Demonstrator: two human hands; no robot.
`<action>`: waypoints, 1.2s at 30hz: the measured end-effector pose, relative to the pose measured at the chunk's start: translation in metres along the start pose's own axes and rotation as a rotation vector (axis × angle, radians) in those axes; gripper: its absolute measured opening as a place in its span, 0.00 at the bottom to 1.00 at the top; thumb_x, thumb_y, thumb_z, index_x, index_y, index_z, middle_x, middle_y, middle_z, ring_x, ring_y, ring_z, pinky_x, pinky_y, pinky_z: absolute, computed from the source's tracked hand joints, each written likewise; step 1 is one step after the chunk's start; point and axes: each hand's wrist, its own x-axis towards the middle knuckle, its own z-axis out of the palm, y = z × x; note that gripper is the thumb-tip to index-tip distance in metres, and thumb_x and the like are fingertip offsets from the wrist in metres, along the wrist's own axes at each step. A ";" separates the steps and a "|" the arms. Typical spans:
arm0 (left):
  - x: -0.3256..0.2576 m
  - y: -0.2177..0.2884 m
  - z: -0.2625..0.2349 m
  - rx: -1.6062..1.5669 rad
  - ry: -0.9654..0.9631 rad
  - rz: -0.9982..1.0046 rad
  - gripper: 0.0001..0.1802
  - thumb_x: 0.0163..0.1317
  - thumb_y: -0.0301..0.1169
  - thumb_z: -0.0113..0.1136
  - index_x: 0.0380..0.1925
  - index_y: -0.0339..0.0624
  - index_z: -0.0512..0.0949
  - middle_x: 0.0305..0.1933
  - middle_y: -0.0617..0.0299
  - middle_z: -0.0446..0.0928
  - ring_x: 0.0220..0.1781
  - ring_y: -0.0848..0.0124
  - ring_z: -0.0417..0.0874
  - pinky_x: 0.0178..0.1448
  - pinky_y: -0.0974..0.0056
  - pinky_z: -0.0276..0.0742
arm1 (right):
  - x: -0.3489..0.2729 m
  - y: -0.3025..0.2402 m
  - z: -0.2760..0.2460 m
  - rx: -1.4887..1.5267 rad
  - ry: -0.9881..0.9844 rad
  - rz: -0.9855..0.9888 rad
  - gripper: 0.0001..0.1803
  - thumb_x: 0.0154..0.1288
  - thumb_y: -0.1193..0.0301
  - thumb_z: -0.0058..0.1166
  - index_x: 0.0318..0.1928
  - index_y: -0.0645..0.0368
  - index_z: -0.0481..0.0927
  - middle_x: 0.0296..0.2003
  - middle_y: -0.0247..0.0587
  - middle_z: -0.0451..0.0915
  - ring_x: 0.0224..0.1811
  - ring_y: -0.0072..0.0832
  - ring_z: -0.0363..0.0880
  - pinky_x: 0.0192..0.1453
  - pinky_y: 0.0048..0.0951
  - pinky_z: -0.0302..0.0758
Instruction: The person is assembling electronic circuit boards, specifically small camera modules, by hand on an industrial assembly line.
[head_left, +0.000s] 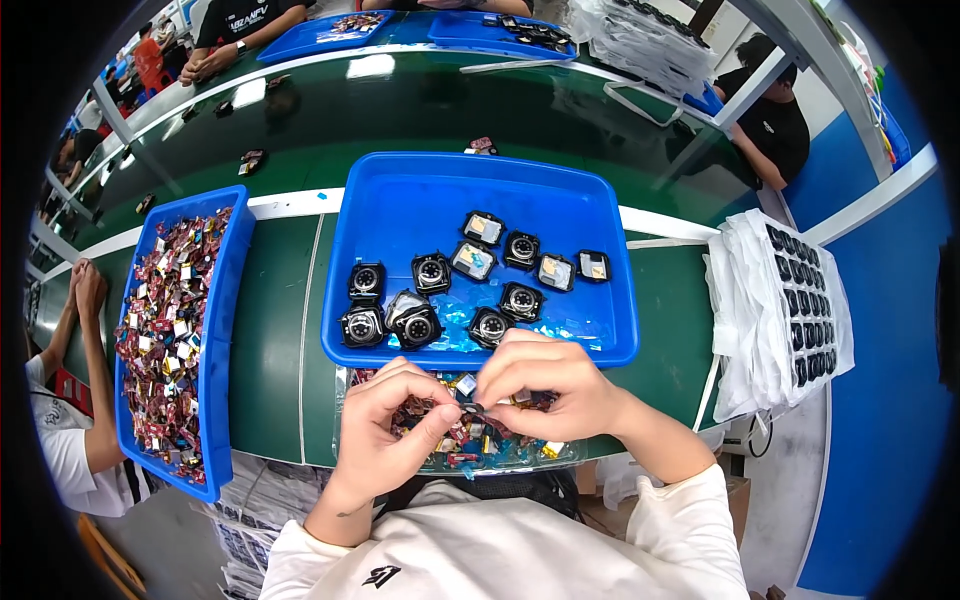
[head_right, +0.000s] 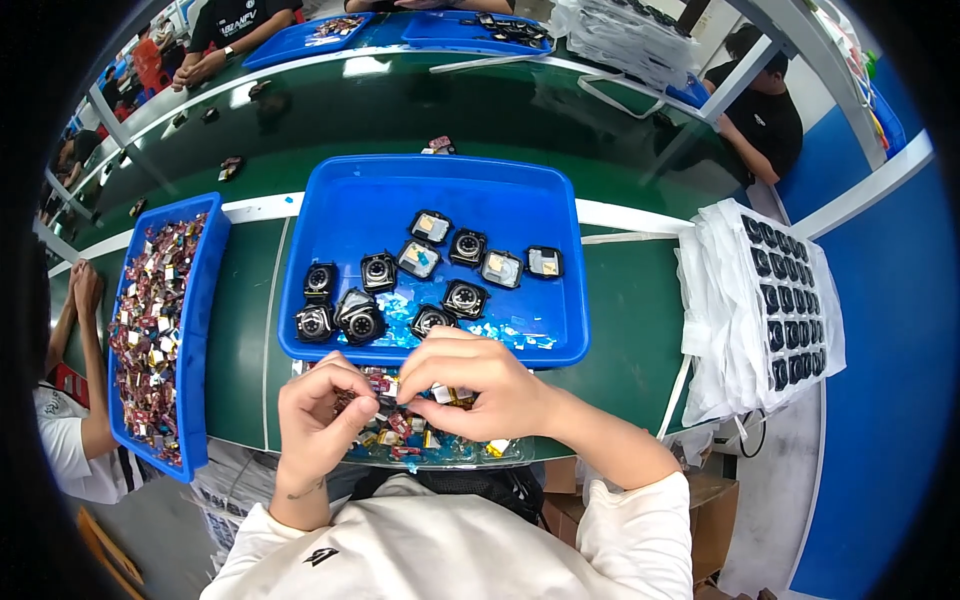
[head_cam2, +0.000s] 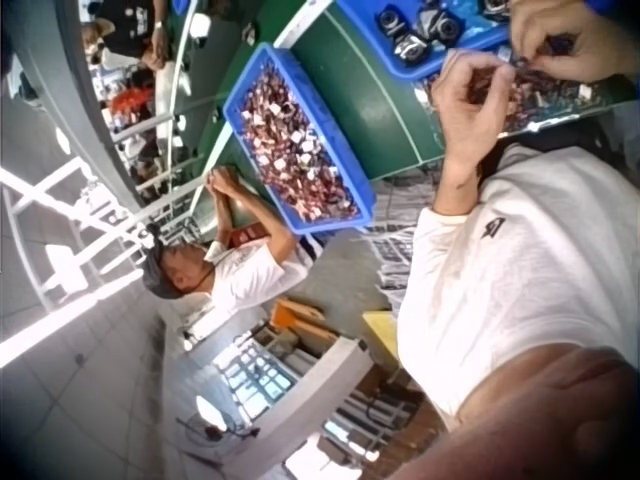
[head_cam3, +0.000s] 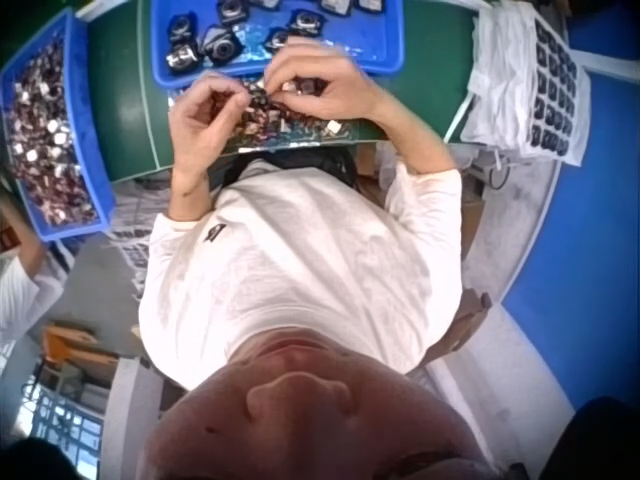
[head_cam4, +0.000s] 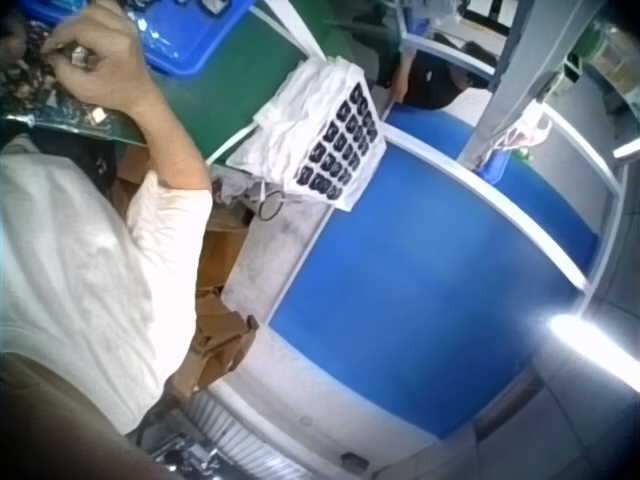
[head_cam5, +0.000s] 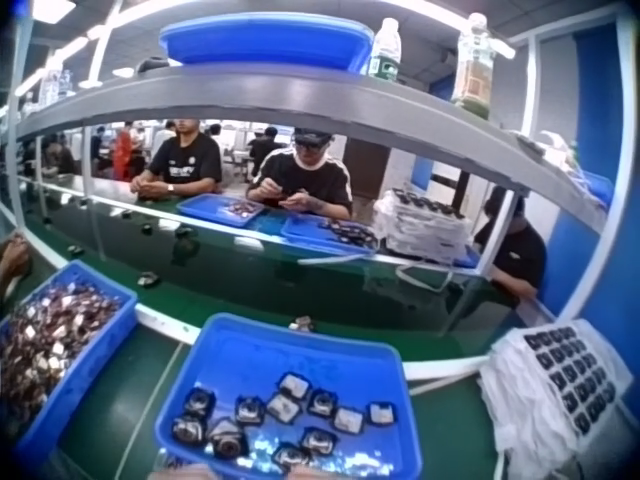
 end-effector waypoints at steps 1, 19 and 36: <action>0.000 0.000 0.000 -0.030 0.050 -0.016 0.04 0.52 0.22 0.67 0.27 0.36 0.81 0.26 0.61 0.80 0.29 0.74 0.75 0.34 0.69 0.68 | 0.003 -0.009 0.001 -0.100 -0.060 0.060 0.07 0.50 0.78 0.65 0.31 0.61 0.80 0.37 0.36 0.77 0.37 0.31 0.75 0.39 0.30 0.72; 0.000 0.000 0.004 0.078 0.009 -0.094 0.03 0.50 0.21 0.67 0.26 0.37 0.81 0.25 0.62 0.80 0.29 0.73 0.76 0.38 0.69 0.68 | -0.001 0.020 -0.022 -0.640 0.159 0.390 0.12 0.45 0.67 0.68 0.25 0.58 0.78 0.54 0.43 0.74 0.58 0.42 0.66 0.62 0.43 0.63; 0.000 0.001 0.009 -0.018 0.034 -0.093 0.03 0.52 0.20 0.65 0.26 0.37 0.79 0.30 0.60 0.80 0.34 0.71 0.77 0.43 0.67 0.69 | 0.001 0.026 -0.024 -0.477 0.120 0.400 0.13 0.45 0.70 0.68 0.26 0.57 0.74 0.54 0.40 0.77 0.56 0.40 0.66 0.63 0.40 0.62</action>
